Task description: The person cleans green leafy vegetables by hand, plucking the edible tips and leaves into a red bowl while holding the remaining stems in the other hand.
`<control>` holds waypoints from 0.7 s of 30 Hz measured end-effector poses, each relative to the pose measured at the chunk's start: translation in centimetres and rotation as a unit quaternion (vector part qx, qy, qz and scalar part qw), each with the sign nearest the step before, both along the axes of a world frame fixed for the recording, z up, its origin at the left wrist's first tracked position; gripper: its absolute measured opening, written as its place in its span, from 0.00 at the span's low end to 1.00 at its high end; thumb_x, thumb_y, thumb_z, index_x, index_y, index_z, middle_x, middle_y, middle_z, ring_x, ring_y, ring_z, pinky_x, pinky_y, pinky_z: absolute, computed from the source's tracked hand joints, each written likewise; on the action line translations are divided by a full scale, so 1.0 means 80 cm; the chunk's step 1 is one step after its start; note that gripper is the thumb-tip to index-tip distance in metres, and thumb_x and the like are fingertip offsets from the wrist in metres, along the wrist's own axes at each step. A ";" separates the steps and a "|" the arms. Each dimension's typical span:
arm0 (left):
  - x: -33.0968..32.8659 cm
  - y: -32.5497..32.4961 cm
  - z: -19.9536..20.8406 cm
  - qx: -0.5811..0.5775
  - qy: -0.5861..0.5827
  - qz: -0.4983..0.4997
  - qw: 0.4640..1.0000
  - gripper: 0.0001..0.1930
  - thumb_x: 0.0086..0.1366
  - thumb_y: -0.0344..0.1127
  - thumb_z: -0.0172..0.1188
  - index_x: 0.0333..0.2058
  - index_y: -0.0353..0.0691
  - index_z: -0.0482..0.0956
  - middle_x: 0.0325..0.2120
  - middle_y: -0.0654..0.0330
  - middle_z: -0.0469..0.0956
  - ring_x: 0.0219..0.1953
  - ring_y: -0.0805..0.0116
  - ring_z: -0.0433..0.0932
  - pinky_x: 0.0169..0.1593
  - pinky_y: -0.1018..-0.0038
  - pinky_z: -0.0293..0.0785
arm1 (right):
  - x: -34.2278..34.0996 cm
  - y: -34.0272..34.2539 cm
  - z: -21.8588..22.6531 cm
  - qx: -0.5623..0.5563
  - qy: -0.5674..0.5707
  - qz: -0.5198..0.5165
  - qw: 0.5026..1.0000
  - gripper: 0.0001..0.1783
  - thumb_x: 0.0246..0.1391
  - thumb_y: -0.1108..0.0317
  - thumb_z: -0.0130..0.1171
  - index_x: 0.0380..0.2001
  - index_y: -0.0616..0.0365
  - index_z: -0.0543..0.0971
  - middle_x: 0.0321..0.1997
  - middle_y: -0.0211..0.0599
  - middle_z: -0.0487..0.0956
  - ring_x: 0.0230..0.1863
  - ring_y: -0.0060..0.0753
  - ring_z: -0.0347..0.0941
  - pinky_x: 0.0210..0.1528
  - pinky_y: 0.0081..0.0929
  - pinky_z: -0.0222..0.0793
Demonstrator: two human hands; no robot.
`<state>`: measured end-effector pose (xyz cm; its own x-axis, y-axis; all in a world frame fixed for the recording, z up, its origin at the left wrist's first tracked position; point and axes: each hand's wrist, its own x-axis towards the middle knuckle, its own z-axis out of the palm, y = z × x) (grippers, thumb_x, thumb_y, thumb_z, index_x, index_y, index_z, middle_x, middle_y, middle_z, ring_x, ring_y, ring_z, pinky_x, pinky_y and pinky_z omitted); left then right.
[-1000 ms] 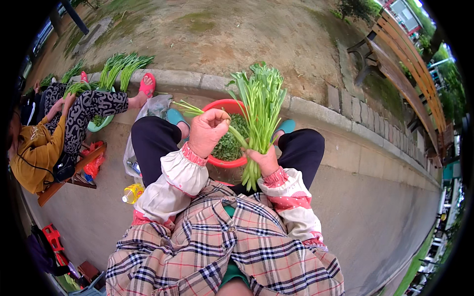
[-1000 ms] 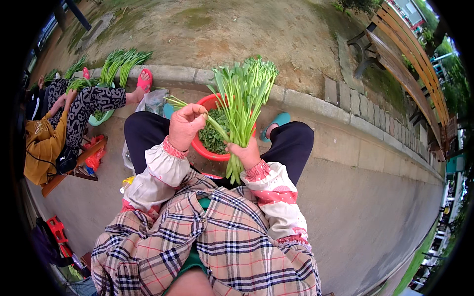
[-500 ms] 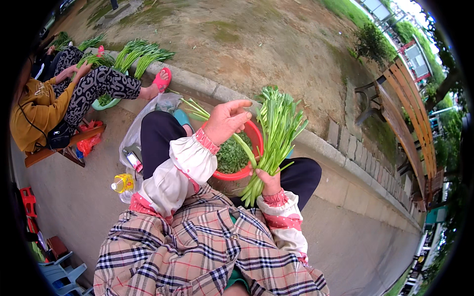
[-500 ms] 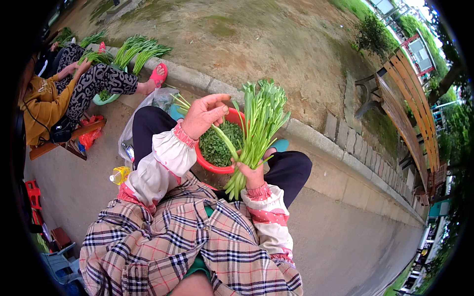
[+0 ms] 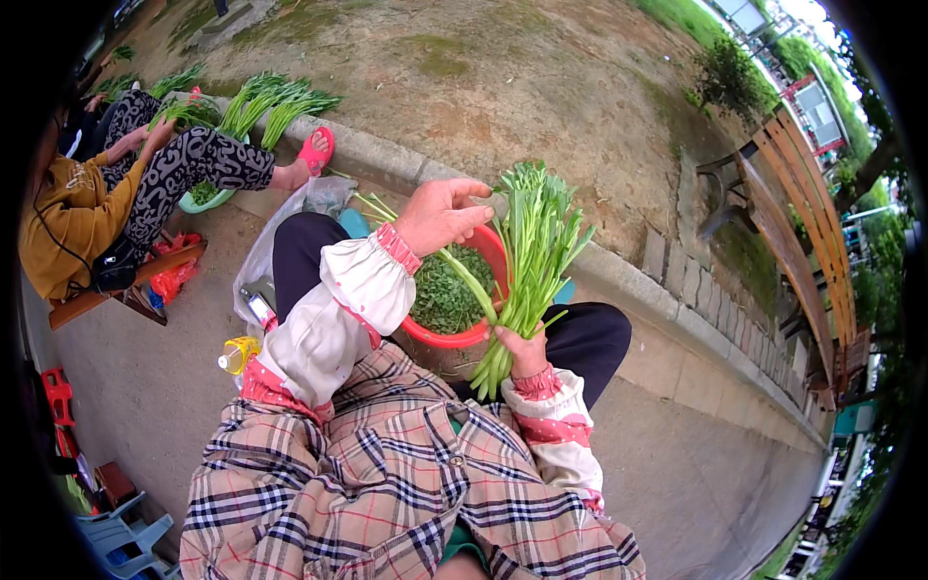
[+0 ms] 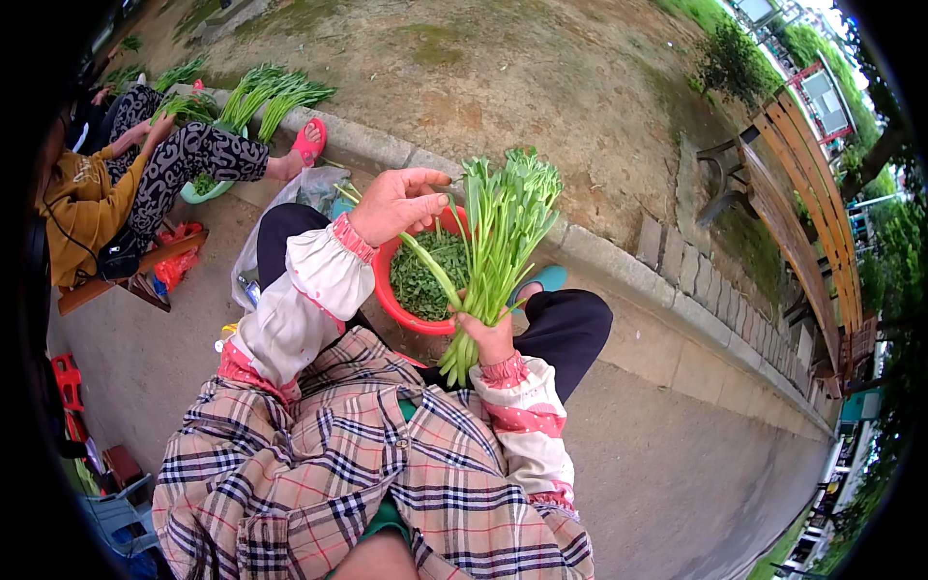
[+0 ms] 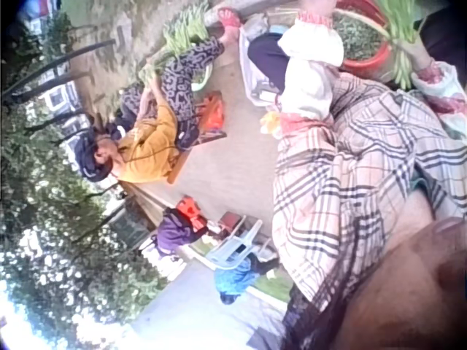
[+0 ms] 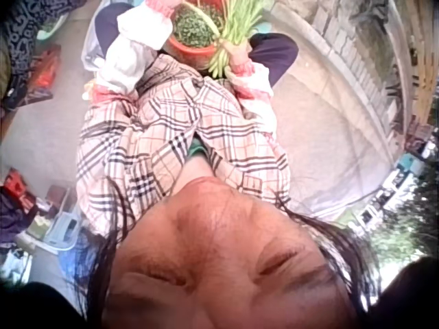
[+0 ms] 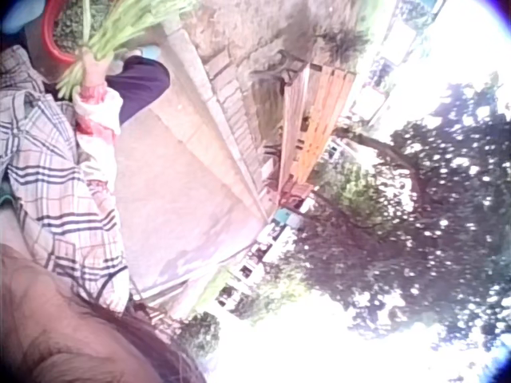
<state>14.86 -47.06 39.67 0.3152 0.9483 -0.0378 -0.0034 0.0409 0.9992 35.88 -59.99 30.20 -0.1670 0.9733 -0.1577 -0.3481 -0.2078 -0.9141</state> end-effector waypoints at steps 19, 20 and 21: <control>-0.035 -0.003 -0.004 0.388 0.369 -0.049 0.843 0.07 0.52 0.28 0.59 0.32 0.38 0.78 0.27 0.54 0.77 0.30 0.54 0.77 0.34 0.68 0.74 | 0.002 0.003 -0.011 0.015 -0.038 0.005 0.999 0.21 0.44 0.79 0.57 0.44 0.68 0.70 0.37 0.41 0.77 0.37 0.33 0.77 0.37 0.26 0.74; -0.035 -0.003 -0.006 0.391 0.370 -0.049 0.841 0.06 0.52 0.28 0.59 0.31 0.38 0.78 0.27 0.54 0.77 0.30 0.54 0.77 0.34 0.67 0.74 | 0.002 0.002 -0.011 0.015 -0.037 0.004 0.999 0.21 0.44 0.79 0.57 0.45 0.68 0.70 0.37 0.41 0.77 0.37 0.32 0.77 0.37 0.26 0.74; -0.036 -0.004 -0.007 0.393 0.373 -0.047 0.839 0.06 0.52 0.28 0.59 0.31 0.39 0.78 0.27 0.54 0.77 0.30 0.53 0.77 0.34 0.66 0.74 | 0.002 0.002 -0.011 0.016 -0.037 0.004 0.999 0.21 0.44 0.79 0.57 0.45 0.68 0.70 0.37 0.41 0.77 0.37 0.32 0.77 0.37 0.26 0.74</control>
